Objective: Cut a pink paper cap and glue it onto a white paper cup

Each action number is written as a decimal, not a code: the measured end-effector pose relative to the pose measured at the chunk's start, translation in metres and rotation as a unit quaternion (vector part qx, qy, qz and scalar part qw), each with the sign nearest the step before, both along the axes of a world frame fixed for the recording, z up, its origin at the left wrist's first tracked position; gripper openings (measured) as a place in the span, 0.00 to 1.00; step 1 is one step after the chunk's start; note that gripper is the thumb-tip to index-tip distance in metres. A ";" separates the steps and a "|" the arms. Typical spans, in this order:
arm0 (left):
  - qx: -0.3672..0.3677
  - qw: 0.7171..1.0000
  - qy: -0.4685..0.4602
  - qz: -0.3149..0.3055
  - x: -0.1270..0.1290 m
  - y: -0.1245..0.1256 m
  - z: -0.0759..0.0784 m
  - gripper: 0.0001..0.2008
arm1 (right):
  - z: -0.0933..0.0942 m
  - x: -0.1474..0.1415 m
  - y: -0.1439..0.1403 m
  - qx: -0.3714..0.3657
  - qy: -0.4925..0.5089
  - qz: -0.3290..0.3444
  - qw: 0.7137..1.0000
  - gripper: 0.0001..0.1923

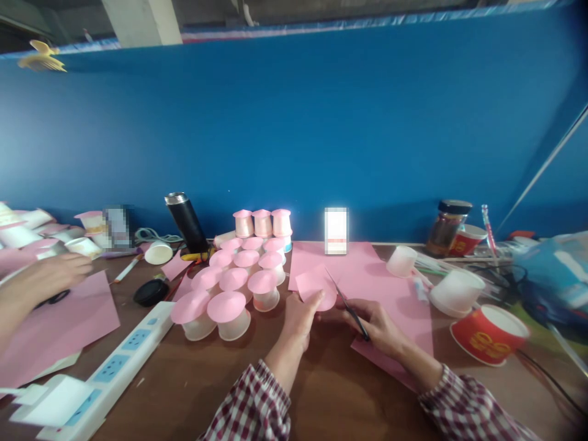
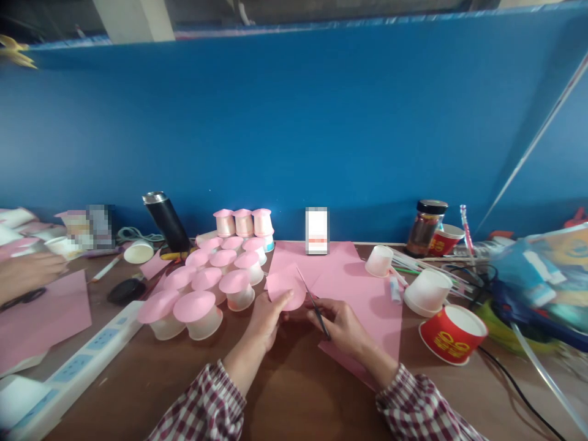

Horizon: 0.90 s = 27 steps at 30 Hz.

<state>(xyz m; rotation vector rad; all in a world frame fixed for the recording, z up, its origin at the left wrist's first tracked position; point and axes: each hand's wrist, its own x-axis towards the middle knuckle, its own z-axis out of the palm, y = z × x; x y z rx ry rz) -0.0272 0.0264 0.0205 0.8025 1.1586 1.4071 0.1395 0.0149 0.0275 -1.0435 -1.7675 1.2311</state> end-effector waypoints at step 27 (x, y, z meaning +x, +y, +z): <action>-0.019 0.999 -0.026 0.002 -0.002 0.002 -0.001 0.17 | -0.005 0.001 0.003 0.023 -0.028 -0.008 0.999 0.22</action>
